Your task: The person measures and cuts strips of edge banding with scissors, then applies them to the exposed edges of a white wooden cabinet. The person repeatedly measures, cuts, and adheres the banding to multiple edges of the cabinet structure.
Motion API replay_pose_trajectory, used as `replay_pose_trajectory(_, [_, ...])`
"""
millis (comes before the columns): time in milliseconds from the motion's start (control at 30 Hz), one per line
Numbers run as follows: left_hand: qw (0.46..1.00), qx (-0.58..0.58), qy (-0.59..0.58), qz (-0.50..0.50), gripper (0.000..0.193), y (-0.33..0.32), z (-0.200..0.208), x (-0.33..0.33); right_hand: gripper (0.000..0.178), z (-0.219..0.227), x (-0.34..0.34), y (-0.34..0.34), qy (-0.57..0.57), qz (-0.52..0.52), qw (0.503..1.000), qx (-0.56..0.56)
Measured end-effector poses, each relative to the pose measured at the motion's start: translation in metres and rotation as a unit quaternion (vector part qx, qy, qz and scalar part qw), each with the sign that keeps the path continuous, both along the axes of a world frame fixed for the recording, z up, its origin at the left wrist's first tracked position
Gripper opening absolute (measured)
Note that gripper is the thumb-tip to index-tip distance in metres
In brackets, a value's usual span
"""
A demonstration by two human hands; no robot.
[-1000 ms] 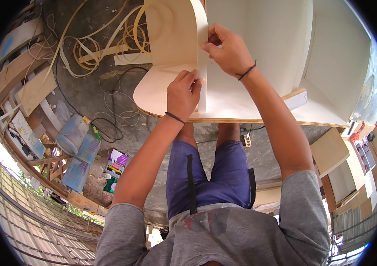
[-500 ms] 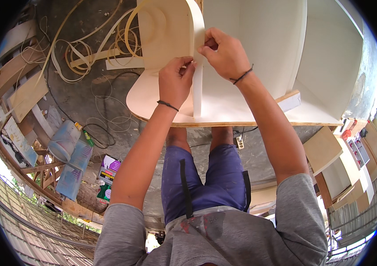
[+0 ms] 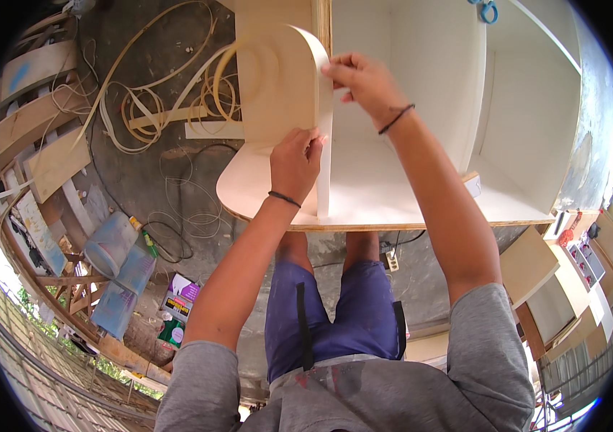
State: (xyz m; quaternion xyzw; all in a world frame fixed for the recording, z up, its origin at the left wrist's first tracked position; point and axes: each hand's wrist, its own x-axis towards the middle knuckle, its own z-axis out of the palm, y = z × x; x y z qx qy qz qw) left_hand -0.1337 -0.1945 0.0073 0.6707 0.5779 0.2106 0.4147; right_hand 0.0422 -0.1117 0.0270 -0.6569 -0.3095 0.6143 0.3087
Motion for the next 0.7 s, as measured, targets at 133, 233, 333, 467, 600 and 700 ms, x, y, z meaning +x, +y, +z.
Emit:
replay_pose_trajectory(133, [1.0, -0.003, -0.015, 0.004, 0.016, -0.003, -0.005, 0.0, 0.032, 0.002, 0.007, 0.063, 0.158, -0.039, 0.984, -0.077])
replay_pose_trajectory(233, [1.0, -0.003, -0.013, 0.002, 0.017, -0.004, -0.005, -0.001, 0.023, -0.001, 0.017, 0.109, 0.272, -0.064, 0.958, -0.069])
replay_pose_trajectory(333, [1.0, -0.011, -0.015, 0.012, 0.016, -0.004, -0.004, -0.004, 0.011, 0.008, 0.017, 0.15, 0.333, -0.064, 0.94, 0.05])
replay_pose_trajectory(467, [0.999, -0.007, -0.034, 0.014, 0.018, -0.003, -0.006, 0.002, 0.017, 0.075, 0.048, 0.197, 0.418, 0.048, 0.901, 0.104])
replay_pose_trajectory(600, [0.999, -0.018, -0.03, 0.029, 0.017, -0.005, -0.006, -0.004, 0.018, 0.157, 0.032, 0.197, 0.256, 0.131, 0.934, 0.21])
replay_pose_trajectory(700, [0.998, -0.03, -0.032, 0.036, 0.016, -0.005, -0.005, -0.001, 0.022, 0.145, 0.044, 0.202, 0.075, 0.134, 0.943, 0.295])
